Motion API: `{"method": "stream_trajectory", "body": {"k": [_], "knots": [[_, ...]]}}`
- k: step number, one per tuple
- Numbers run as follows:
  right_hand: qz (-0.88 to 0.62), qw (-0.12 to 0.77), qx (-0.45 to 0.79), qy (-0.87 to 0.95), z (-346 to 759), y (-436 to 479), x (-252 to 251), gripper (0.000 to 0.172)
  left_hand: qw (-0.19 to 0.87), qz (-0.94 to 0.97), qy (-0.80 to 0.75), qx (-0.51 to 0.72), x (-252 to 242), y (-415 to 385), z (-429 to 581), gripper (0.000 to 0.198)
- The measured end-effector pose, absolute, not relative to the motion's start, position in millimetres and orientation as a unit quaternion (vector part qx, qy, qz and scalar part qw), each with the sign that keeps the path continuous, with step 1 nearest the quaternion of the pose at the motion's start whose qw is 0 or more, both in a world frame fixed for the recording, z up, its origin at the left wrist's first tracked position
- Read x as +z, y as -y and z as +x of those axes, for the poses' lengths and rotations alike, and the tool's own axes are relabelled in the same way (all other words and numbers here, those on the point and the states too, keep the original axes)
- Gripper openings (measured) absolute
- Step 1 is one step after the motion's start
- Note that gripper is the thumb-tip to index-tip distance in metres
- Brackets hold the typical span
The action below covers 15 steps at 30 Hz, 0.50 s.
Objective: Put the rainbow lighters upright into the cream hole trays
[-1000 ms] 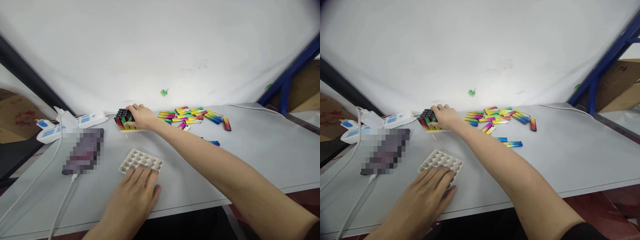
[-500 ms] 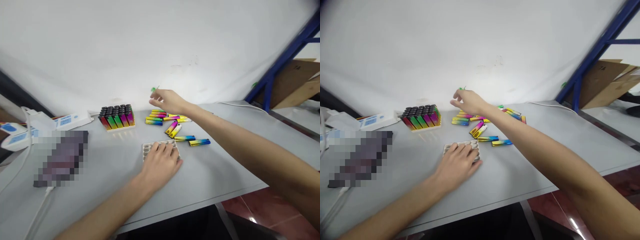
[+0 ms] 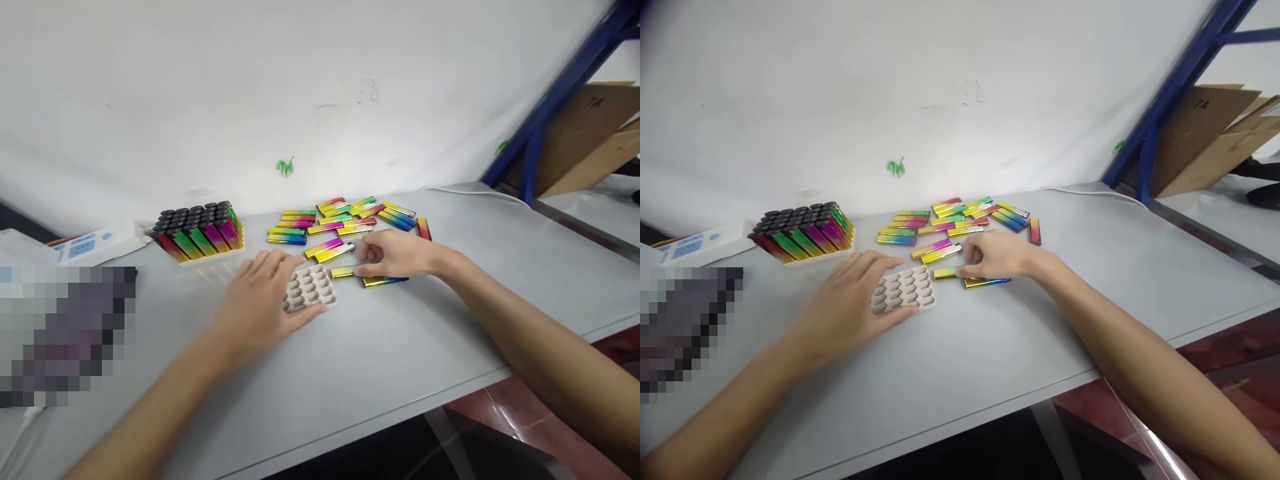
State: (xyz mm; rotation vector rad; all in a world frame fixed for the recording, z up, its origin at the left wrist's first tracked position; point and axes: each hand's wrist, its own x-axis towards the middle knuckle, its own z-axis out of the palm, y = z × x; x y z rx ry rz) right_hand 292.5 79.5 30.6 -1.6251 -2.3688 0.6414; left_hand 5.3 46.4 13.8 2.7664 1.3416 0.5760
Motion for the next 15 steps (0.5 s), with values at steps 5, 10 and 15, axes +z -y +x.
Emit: {"method": "stream_trajectory", "body": {"k": [5,10,15], "knots": [[-0.531,0.095,0.256,0.802,295.0,-79.7,31.3,0.027,0.064,0.884,-0.461,0.046,24.0,-58.9,-20.7,0.083],[-0.507,0.194,0.321,0.776,296.4,-82.3,30.9,0.023,0.105,0.886,-0.452,0.013,27.6,-54.1,-16.1,0.072],[-0.462,0.338,0.411,0.709,293.3,-85.7,26.3,0.033,0.119,0.898,-0.423,0.031,23.6,-44.9,-4.3,0.073]]}}
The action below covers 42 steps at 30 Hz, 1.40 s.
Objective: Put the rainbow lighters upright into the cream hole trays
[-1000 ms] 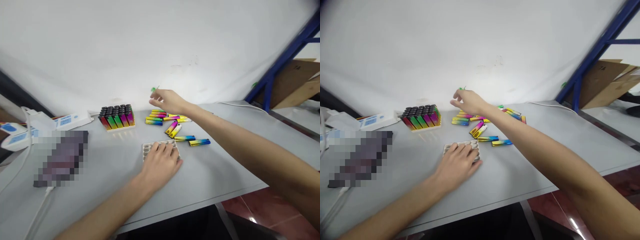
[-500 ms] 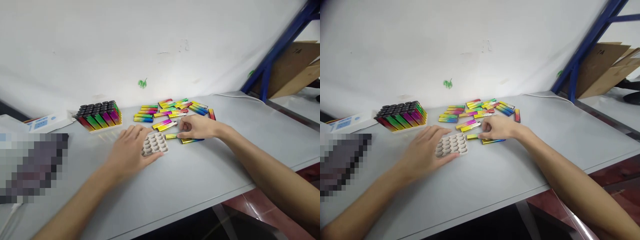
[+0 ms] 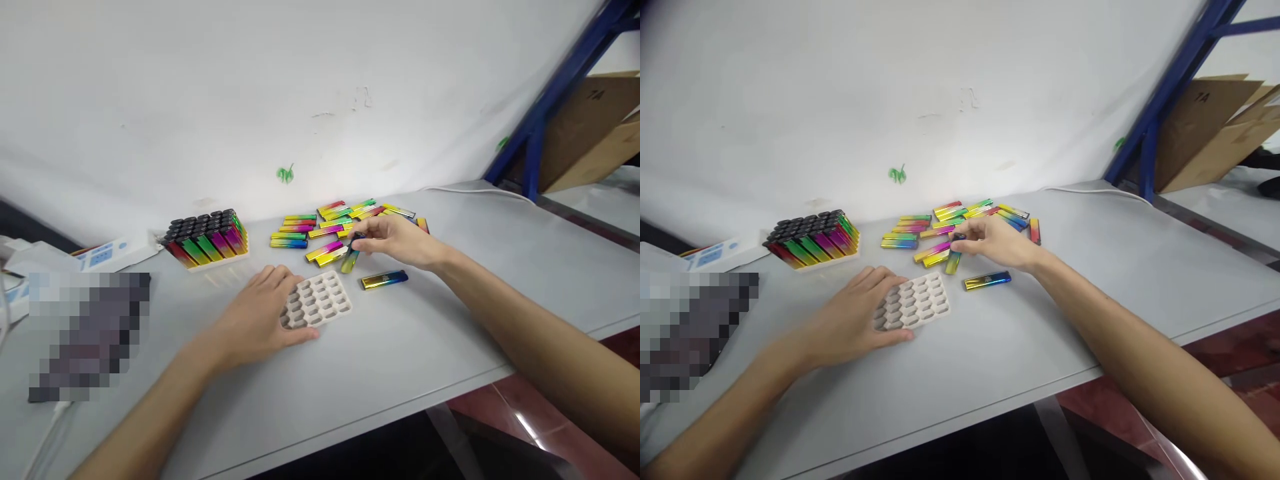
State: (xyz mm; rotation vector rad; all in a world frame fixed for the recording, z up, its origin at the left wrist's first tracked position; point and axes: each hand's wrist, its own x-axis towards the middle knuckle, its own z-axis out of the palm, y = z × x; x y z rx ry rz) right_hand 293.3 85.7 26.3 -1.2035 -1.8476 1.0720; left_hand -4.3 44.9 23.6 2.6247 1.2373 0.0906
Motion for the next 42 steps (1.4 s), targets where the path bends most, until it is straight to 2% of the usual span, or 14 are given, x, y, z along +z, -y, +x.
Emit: {"method": "stream_trajectory", "body": {"k": [8,15,20,24,34,39,42], "knots": [[-0.4,0.462,0.573,0.546,267.7,-75.4,17.3,0.037,0.097,0.891,-0.432,0.101,8.9,-30.4,14.1,0.081],[-0.412,0.476,0.608,0.484,259.2,-68.6,22.8,0.027,0.124,0.886,-0.442,0.067,21.7,-40.1,-2.6,0.1],[-0.417,0.464,0.581,0.522,258.1,-65.6,21.8,0.034,0.164,0.885,-0.436,0.021,32.5,-45.5,-15.0,0.084],[-0.402,0.484,0.605,0.487,258.6,-67.6,19.1,0.038,0.176,0.887,-0.426,0.022,33.5,-46.2,-14.6,0.073],[-0.405,0.47,0.606,0.497,254.2,-62.9,20.5,0.044,0.177,0.894,-0.407,0.06,22.9,-49.6,-11.8,0.073],[-0.463,0.473,0.597,0.454,253.6,-66.7,18.9,0.058,0.178,0.895,-0.403,0.075,19.0,-49.6,-7.2,0.07],[-0.49,0.477,0.584,0.438,254.0,-67.2,21.2,0.055,0.175,0.895,-0.402,0.082,18.0,-49.4,-5.9,0.069]]}}
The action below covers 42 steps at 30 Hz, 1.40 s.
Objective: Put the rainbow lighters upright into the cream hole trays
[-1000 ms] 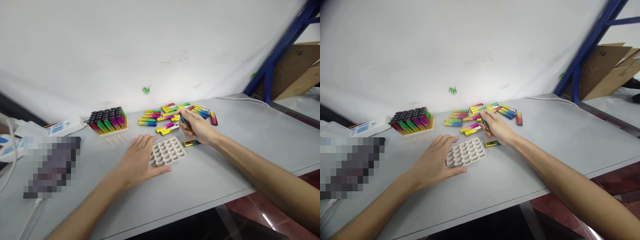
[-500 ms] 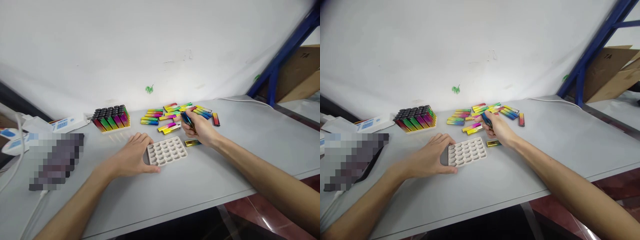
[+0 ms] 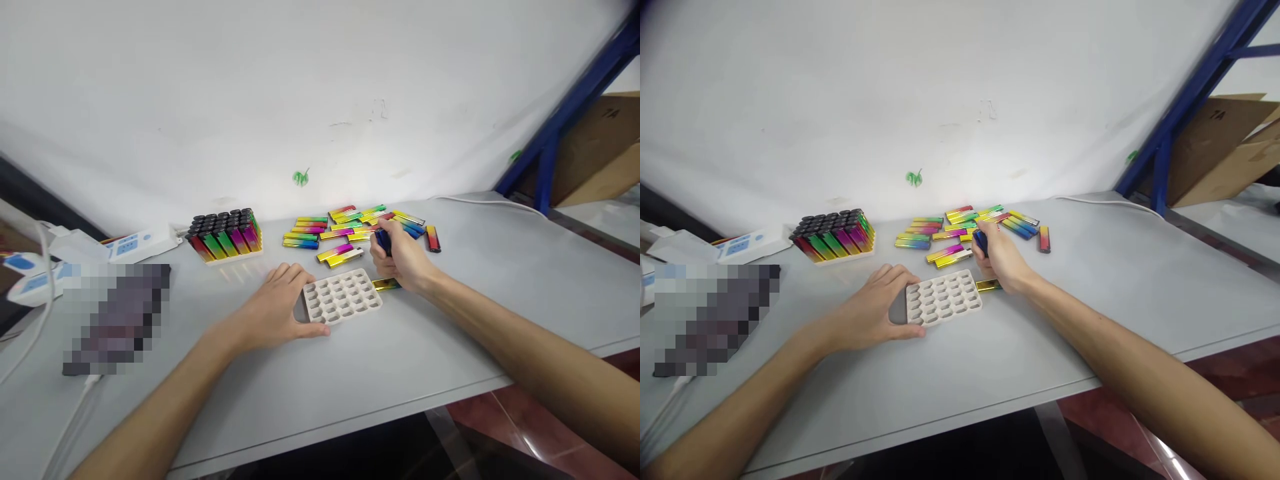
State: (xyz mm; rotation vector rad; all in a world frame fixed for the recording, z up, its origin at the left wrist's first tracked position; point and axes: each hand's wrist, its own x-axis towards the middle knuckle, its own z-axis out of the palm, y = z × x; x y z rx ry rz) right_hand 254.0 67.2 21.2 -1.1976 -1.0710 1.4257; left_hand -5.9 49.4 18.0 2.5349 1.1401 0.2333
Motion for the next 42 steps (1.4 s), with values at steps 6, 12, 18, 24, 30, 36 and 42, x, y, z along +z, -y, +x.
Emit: {"method": "stream_trajectory", "body": {"k": [6,12,18,24,30,36,42], "knots": [[-0.496,0.476,0.578,0.439,251.2,-63.8,23.6,0.048,0.18,0.894,-0.401,0.085,17.1,-50.0,-7.3,0.072],[-0.499,0.471,0.58,0.439,250.9,-65.3,20.0,0.053,0.182,0.893,-0.404,0.08,17.2,-49.4,-6.6,0.074],[-0.502,0.471,0.579,0.437,252.6,-66.3,21.2,0.057,0.165,0.899,-0.401,0.065,22.4,-48.2,-9.1,0.085],[-0.498,0.474,0.578,0.439,251.2,-63.3,23.3,0.05,0.149,0.894,-0.418,0.059,25.2,-48.5,-10.0,0.077],[-0.503,0.488,0.563,0.438,252.3,-65.4,20.6,0.054,0.142,0.897,-0.414,0.07,23.4,-47.9,-8.9,0.071],[-0.48,0.462,0.459,0.587,250.6,-61.1,18.0,0.044,0.149,0.896,-0.411,0.074,22.0,-48.7,-9.3,0.071],[-0.424,0.418,0.392,0.701,224.5,-52.2,34.9,0.033,0.166,0.888,-0.422,0.076,21.2,-47.6,-9.7,0.07]]}}
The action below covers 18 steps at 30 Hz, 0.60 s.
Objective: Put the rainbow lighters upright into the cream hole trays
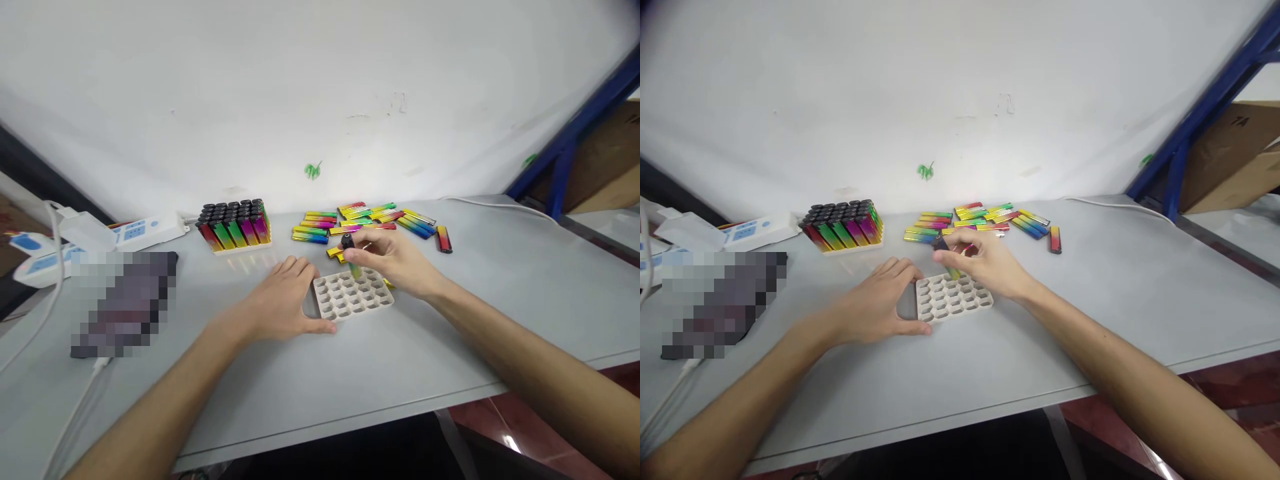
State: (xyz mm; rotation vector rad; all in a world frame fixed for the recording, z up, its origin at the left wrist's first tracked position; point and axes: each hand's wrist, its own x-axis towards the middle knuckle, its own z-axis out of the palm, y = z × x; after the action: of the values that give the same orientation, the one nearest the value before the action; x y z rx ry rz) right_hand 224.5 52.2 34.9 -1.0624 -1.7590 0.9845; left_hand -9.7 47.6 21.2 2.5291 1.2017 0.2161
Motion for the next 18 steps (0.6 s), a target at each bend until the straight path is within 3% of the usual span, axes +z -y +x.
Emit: {"method": "stream_trajectory", "body": {"k": [8,18], "knots": [[-0.445,0.363,0.314,0.756,195.6,-64.0,21.1,0.034,0.178,0.88,-0.435,0.07,17.7,-49.5,-9.0,0.077],[-0.439,0.291,0.182,0.83,198.5,-57.9,20.7,0.025,0.17,0.888,-0.42,0.073,15.8,-51.0,-10.0,0.066]]}}
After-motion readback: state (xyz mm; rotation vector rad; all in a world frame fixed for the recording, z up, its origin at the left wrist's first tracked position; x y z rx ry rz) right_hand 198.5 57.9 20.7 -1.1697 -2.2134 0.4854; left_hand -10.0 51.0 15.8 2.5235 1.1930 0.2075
